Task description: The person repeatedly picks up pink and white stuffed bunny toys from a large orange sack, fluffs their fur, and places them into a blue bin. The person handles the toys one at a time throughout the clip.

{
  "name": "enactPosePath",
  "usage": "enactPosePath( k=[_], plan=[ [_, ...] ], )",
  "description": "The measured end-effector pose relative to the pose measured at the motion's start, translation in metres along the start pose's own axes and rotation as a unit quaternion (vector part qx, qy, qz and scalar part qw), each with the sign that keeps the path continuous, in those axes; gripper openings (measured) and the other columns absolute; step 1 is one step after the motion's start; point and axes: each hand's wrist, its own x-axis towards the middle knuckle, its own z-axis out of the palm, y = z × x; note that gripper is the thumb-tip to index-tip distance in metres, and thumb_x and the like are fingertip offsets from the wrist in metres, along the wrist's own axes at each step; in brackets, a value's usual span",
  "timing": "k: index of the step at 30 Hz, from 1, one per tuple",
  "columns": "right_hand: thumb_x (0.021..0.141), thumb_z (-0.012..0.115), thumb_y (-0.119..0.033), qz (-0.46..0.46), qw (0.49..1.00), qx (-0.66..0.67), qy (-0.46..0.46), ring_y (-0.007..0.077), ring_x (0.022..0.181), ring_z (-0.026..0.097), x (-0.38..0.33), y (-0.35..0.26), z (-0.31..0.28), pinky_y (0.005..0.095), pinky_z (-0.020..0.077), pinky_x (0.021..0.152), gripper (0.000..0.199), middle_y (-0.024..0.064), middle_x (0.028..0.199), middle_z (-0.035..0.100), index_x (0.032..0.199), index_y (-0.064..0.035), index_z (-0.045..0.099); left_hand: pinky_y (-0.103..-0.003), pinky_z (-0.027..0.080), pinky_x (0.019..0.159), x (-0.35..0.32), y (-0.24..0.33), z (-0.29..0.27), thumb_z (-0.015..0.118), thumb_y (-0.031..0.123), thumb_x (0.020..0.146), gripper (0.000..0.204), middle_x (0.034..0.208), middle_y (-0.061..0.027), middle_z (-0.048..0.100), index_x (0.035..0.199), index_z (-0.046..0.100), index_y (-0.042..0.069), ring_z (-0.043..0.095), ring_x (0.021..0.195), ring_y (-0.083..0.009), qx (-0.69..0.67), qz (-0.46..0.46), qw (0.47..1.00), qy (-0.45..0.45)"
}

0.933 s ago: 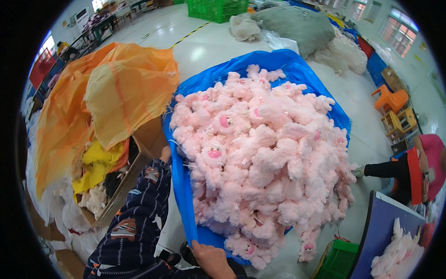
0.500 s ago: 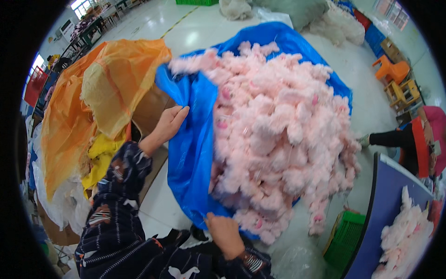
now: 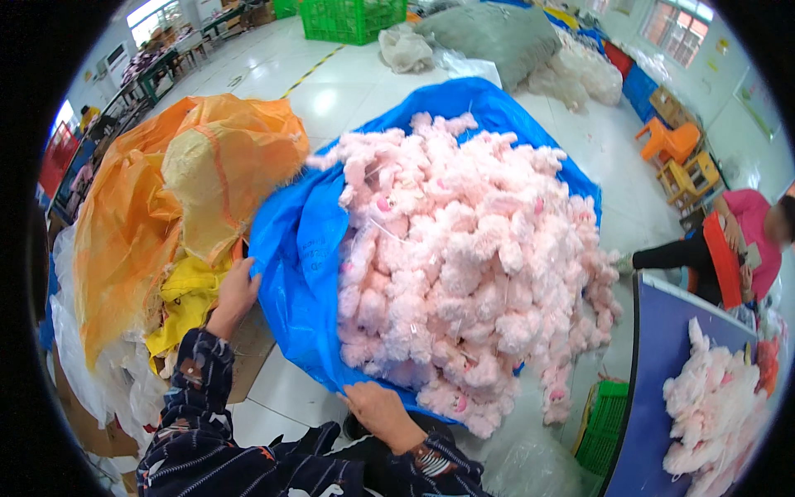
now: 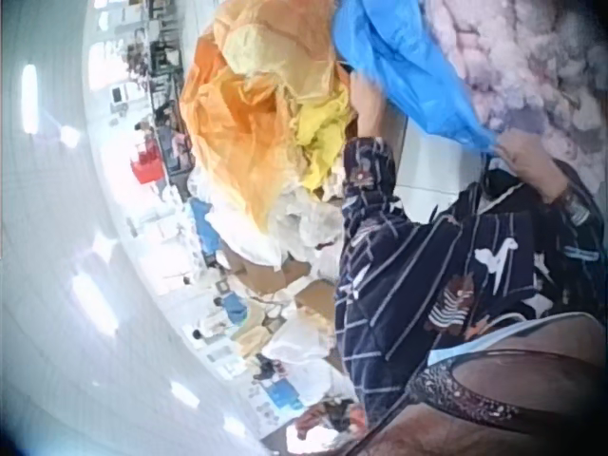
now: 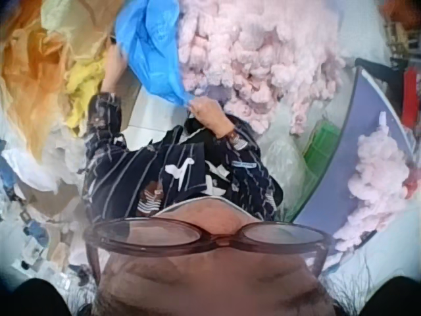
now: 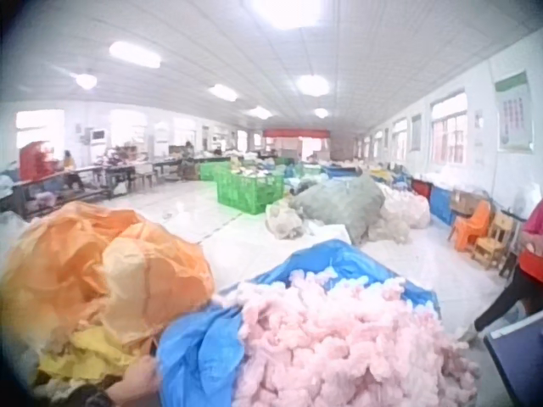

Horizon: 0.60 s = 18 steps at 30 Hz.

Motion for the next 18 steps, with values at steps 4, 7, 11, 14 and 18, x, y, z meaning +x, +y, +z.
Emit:
enactPosePath(
  k=[4, 7, 11, 14, 18],
  plan=[
    [0.081, 0.053, -0.022, -0.018, 0.999, -0.015, -0.035, 0.0265, 0.065, 0.053, 0.003, -0.008, 0.007, 0.037, 0.0436, 0.051, 0.016, 0.0084, 0.066, 0.049, 0.077, -0.0068, 0.049, -0.041, 0.041, 0.082, 0.053, 0.024, 0.053, 0.056, 0.028, 0.077, 0.043, 0.102, -0.0218, 0.052, 0.107, 0.049, -0.002, 0.05, 0.096, -0.0355, -0.096, -0.003, 0.995, 0.016],
    [0.081, 0.053, -0.023, -0.003, 0.999, -0.017, -0.048, 0.027, 0.064, 0.053, 0.0, -0.007, 0.006, 0.0378, 0.0431, 0.05, 0.017, 0.0091, 0.067, 0.05, 0.078, -0.0063, 0.05, -0.044, 0.039, 0.083, 0.084, 0.001, 0.103, 0.056, 0.029, 0.076, 0.044, 0.102, -0.0239, 0.049, 0.106, 0.046, -0.002, 0.048, 0.094, -0.0407, -0.057, -0.113, 0.992, 0.0],
    [0.08, 0.054, -0.022, 0.006, 0.997, -0.024, -0.069, 0.0263, 0.063, 0.052, 0.002, -0.005, -0.001, 0.0367, 0.0433, 0.049, 0.017, 0.0085, 0.066, 0.049, 0.077, -0.0062, 0.05, -0.048, 0.039, 0.082, 0.085, -0.049, 0.148, 0.058, 0.028, 0.074, 0.047, 0.105, -0.0251, 0.043, 0.106, 0.04, -0.001, 0.046, 0.093, -0.0449, -0.007, -0.317, 0.948, -0.018],
    [0.079, 0.056, -0.021, 0.011, 0.997, -0.013, -0.08, 0.0254, 0.061, 0.052, 0.009, -0.003, -0.006, 0.0353, 0.0438, 0.05, 0.015, 0.0079, 0.064, 0.049, 0.077, -0.0065, 0.051, -0.049, 0.038, 0.084, 0.095, -0.058, 0.164, 0.062, 0.028, 0.07, 0.061, 0.114, -0.0277, 0.037, 0.113, 0.032, -0.002, 0.043, 0.099, -0.0462, -0.041, -0.356, 0.932, -0.059],
    [0.079, 0.056, -0.019, 0.025, 0.993, -0.009, -0.118, 0.0262, 0.064, 0.053, 0.014, 0.003, -0.011, 0.0368, 0.0431, 0.05, 0.014, 0.0088, 0.066, 0.051, 0.084, -0.0054, 0.055, -0.045, 0.041, 0.085, 0.11, -0.075, 0.181, 0.064, 0.03, 0.07, 0.07, 0.114, -0.0277, 0.043, 0.12, 0.027, -0.002, 0.048, 0.099, -0.0414, -0.101, -0.457, 0.877, -0.11]
  ],
)
